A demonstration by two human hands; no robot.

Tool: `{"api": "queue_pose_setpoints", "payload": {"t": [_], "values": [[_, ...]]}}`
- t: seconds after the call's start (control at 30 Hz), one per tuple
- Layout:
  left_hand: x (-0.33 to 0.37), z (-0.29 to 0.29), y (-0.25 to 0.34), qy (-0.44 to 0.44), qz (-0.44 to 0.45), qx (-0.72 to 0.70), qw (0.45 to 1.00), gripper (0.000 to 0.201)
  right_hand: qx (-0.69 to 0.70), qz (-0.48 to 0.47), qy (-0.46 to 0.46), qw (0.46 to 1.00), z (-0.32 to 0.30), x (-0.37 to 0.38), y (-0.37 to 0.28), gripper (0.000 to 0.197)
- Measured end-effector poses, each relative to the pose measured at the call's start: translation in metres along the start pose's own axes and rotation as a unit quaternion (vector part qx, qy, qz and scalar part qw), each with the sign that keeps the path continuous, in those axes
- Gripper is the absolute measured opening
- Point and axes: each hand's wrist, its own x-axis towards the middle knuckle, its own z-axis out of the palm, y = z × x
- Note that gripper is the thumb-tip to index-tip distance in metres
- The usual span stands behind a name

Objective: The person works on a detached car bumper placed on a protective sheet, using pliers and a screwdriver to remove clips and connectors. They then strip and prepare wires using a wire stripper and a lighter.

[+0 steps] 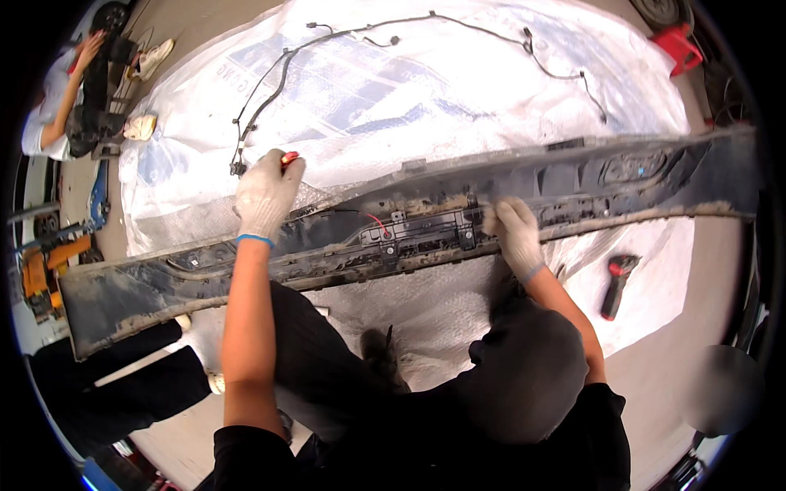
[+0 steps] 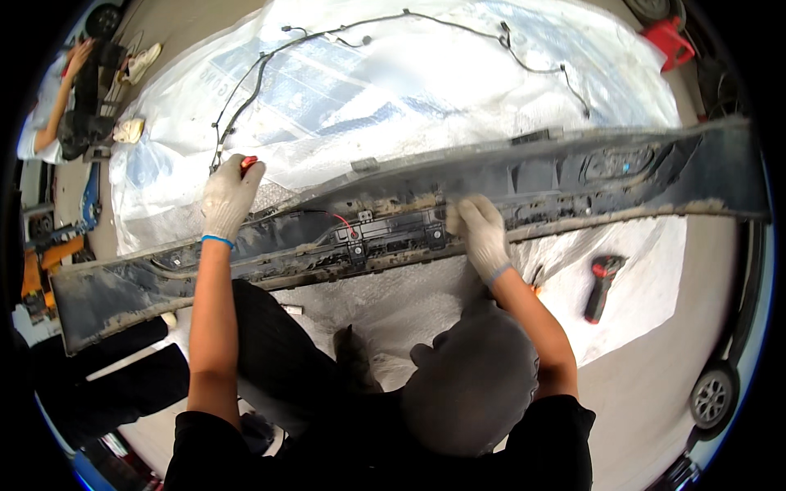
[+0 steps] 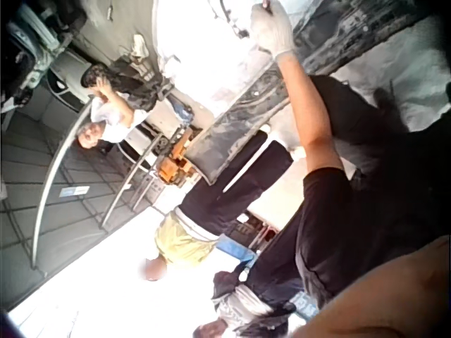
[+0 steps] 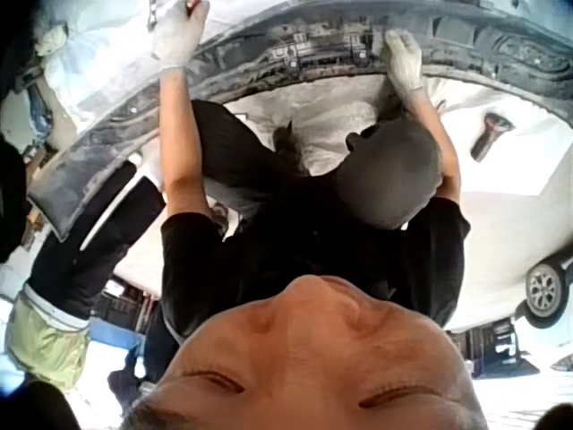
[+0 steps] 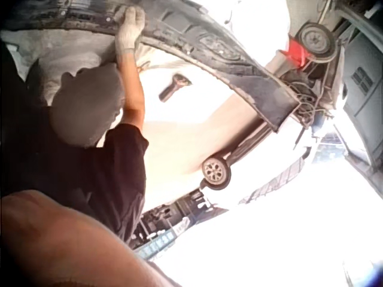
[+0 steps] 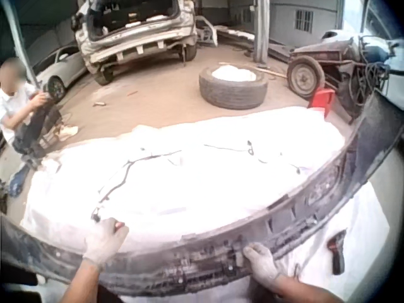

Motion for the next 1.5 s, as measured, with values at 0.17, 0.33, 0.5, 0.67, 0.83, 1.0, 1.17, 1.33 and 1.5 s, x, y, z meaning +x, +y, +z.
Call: {"api": "queue_pose_setpoints", "payload": {"t": [0.17, 0.33, 0.5, 0.67, 0.83, 1.0, 1.17, 1.33, 1.5], "values": [[-0.011, 0.044, 0.013, -0.105, -0.012, -0.018, 0.994, 0.047, 0.000, 0.056, -0.016, 0.998, 0.046, 0.027, 0.043, 0.018], [-0.008, 0.037, 0.019, -0.162, -0.012, -0.068, 0.984, 0.049, -0.034, 0.084, 0.005, 0.996, 0.072, 0.036, 0.059, 0.017], [-0.007, 0.043, 0.014, -0.148, 0.000, -0.072, 0.986, 0.050, -0.052, 0.082, 0.021, 0.995, 0.089, 0.034, 0.075, 0.014], [-0.005, 0.046, 0.009, -0.156, -0.004, -0.084, 0.984, 0.050, -0.072, 0.087, 0.027, 0.993, 0.094, 0.036, 0.076, 0.014], [-0.006, 0.047, 0.006, -0.146, 0.008, -0.085, 0.986, 0.051, -0.073, 0.086, 0.018, 0.993, 0.094, 0.036, 0.076, 0.014], [-0.005, 0.047, 0.006, -0.152, 0.003, -0.094, 0.984, 0.052, -0.071, 0.083, 0.023, 0.994, 0.095, 0.038, 0.078, 0.014], [-0.005, 0.043, 0.010, -0.164, -0.003, -0.092, 0.982, 0.050, -0.082, 0.087, 0.030, 0.992, 0.098, 0.038, 0.078, 0.016], [-0.004, 0.044, 0.009, -0.165, -0.003, -0.097, 0.981, 0.050, -0.092, 0.088, 0.029, 0.991, 0.095, 0.041, 0.082, 0.018], [-0.003, 0.043, 0.008, -0.164, 0.003, -0.098, 0.982, 0.050, -0.084, 0.090, 0.031, 0.992, 0.096, 0.041, 0.083, 0.018]]}}
